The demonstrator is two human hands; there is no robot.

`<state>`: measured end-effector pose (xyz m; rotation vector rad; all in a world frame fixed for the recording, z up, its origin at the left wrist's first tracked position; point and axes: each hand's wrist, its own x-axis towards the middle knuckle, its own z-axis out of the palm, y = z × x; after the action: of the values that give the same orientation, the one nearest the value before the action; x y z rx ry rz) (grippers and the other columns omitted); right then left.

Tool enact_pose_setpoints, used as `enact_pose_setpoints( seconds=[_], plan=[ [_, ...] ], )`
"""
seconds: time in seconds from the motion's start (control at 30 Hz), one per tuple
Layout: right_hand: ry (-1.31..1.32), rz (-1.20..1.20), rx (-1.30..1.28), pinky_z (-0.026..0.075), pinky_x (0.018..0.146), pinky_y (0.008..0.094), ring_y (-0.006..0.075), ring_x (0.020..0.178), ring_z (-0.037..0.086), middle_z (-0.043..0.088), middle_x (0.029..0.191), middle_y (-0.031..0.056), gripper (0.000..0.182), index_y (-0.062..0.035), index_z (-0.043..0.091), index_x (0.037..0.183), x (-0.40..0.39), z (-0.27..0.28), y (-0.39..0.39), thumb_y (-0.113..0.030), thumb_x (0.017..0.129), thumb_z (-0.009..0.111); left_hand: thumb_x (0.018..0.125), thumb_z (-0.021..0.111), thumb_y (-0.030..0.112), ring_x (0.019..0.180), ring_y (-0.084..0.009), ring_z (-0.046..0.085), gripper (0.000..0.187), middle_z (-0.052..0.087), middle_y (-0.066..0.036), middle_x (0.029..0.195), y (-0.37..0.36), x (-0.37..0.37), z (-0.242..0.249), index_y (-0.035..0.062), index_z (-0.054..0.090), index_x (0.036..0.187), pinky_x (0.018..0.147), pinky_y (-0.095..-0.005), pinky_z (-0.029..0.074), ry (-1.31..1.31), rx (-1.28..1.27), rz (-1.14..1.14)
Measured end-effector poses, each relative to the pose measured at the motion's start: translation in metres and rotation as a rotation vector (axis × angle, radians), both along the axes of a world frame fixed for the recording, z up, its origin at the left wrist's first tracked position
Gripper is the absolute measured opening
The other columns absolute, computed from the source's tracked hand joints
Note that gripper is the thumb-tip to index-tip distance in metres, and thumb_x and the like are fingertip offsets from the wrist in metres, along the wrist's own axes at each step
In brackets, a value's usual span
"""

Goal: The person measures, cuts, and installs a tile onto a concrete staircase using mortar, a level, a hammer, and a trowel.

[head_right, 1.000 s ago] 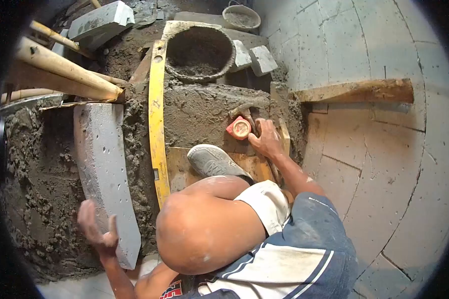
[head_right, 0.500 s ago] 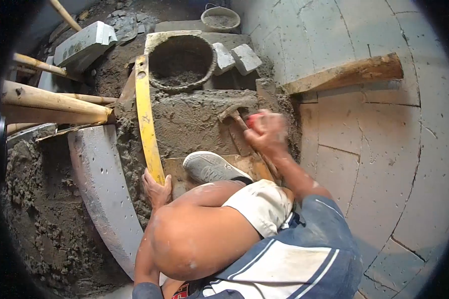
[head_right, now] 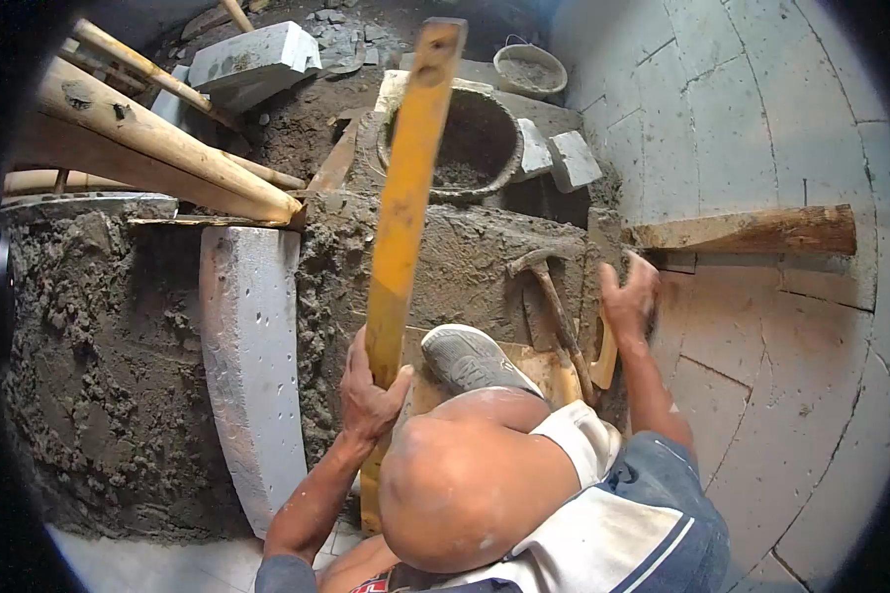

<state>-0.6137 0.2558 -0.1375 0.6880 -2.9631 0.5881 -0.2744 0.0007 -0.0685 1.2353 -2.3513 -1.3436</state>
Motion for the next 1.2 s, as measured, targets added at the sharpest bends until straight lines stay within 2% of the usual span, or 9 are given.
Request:
enact_pose_setpoints(
  seconds=[0.07, 0.2, 0.3, 0.4, 0.5, 0.6, 0.73, 0.97, 1.2],
  plan=[
    [-0.233, 0.253, -0.125, 0.047, 0.099, 0.0401, 0.0298, 0.110, 0.061, 0.064, 0.116, 0.0169, 0.047, -0.0011, 0.061, 0.125, 0.040, 0.045, -0.074, -0.026, 0.088, 0.075, 0.081, 0.077, 0.021, 0.117, -0.0420, 0.061, 0.079, 0.058, -0.027, 0.128, -0.012, -0.023, 0.019, -0.0038, 0.039, 0.147, 0.099, -0.0470, 0.049, 0.060, -0.014, -0.056],
    [-1.358, 0.822, -0.259, 0.049, 0.102, 0.0409, 0.0248, 0.119, 0.059, 0.063, 0.125, 0.0144, 0.065, -0.0062, 0.055, 0.137, 0.112, 0.074, -0.163, -0.040, 0.086, 0.079, 0.082, 0.075, 0.021, 0.121, -0.0456, 0.057, 0.081, 0.054, -0.030, 0.133, -0.059, -0.093, 0.046, -0.0047, 0.037, 0.148, 0.103, -0.0495, 0.047, 0.303, -0.116, -0.234],
    [-1.619, 1.165, -0.511, 0.048, 0.103, 0.0416, 0.0249, 0.122, 0.057, 0.060, 0.129, 0.0131, 0.065, -0.0043, 0.051, 0.140, 0.157, 0.069, -0.214, -0.035, 0.088, 0.077, 0.084, 0.074, 0.020, 0.102, -0.0261, 0.067, 0.068, 0.067, -0.019, 0.113, -0.101, -0.168, 0.096, -0.0043, 0.047, 0.142, 0.088, -0.0359, 0.054, 0.513, 0.320, -0.223],
    [-1.651, 0.618, -0.923, 0.052, 0.095, 0.0387, 0.0228, 0.107, 0.063, 0.064, 0.118, 0.0131, 0.057, -0.0005, 0.051, 0.135, 0.189, 0.077, -0.242, -0.029, 0.091, 0.073, 0.091, 0.075, 0.034, 0.106, -0.0221, 0.067, 0.085, 0.066, -0.021, 0.123, -0.141, -0.230, 0.117, -0.0109, 0.033, 0.150, 0.088, -0.0323, 0.056, 0.652, 0.174, -0.265],
    [-1.598, 0.362, -1.404, 0.057, 0.076, 0.0326, 0.0179, 0.080, 0.066, 0.066, 0.097, 0.0098, 0.043, 0.0014, 0.052, 0.125, 0.139, 0.076, -0.258, -0.020, 0.091, 0.068, 0.092, 0.069, 0.055, 0.117, -0.0361, 0.064, 0.099, 0.052, -0.031, 0.142, -0.165, -0.246, 0.116, -0.0119, 0.027, 0.152, 0.097, -0.0422, 0.053, 0.616, 0.003, -0.251],
    [-1.026, 0.142, -1.273, 0.050, 0.049, 0.0286, 0.0126, 0.056, 0.058, 0.057, 0.072, 0.0027, 0.035, 0.0018, 0.051, 0.112, 0.041, 0.082, -0.267, -0.016, 0.087, 0.068, 0.092, 0.067, 0.057, 0.121, -0.0410, 0.061, 0.093, 0.048, -0.032, 0.146, -0.158, -0.198, 0.112, -0.0069, 0.034, 0.151, 0.100, -0.0497, 0.052, 0.495, -0.064, -0.353],
    [-0.346, -0.083, -0.526, 0.055, 0.058, 0.0399, 0.0247, 0.068, 0.066, 0.066, 0.075, 0.0161, 0.048, 0.0119, 0.058, 0.097, -0.144, 0.065, -0.251, -0.029, 0.078, 0.071, 0.092, 0.073, 0.038, 0.113, -0.0363, 0.066, 0.071, 0.056, -0.027, 0.139, -0.137, -0.113, 0.094, 0.0002, 0.047, 0.146, 0.092, -0.0451, 0.057, 0.260, 0.025, -0.355],
    [-0.255, -0.149, 0.180, 0.051, 0.096, 0.0516, 0.0391, 0.114, 0.064, 0.065, 0.126, 0.0210, 0.067, -0.0114, 0.046, 0.138, -0.255, 0.038, -0.124, -0.036, 0.081, 0.072, 0.084, 0.079, 0.015, 0.107, -0.0318, 0.067, 0.058, 0.063, -0.020, 0.129, -0.113, -0.001, 0.063, 0.0016, 0.058, 0.136, 0.091, -0.0399, 0.055, -0.029, -0.067, -0.286],
    [-0.303, -0.163, 0.490, 0.052, 0.095, 0.0542, 0.0449, 0.113, 0.065, 0.068, 0.120, 0.0253, 0.067, -0.0081, 0.046, 0.141, -0.179, 0.024, -0.041, -0.040, 0.089, 0.073, 0.080, 0.079, 0.008, 0.104, -0.0280, 0.068, 0.061, 0.065, -0.017, 0.126, -0.112, 0.037, 0.049, 0.0031, 0.057, 0.137, 0.088, -0.0365, 0.053, -0.112, -0.098, -0.226]
  ],
)
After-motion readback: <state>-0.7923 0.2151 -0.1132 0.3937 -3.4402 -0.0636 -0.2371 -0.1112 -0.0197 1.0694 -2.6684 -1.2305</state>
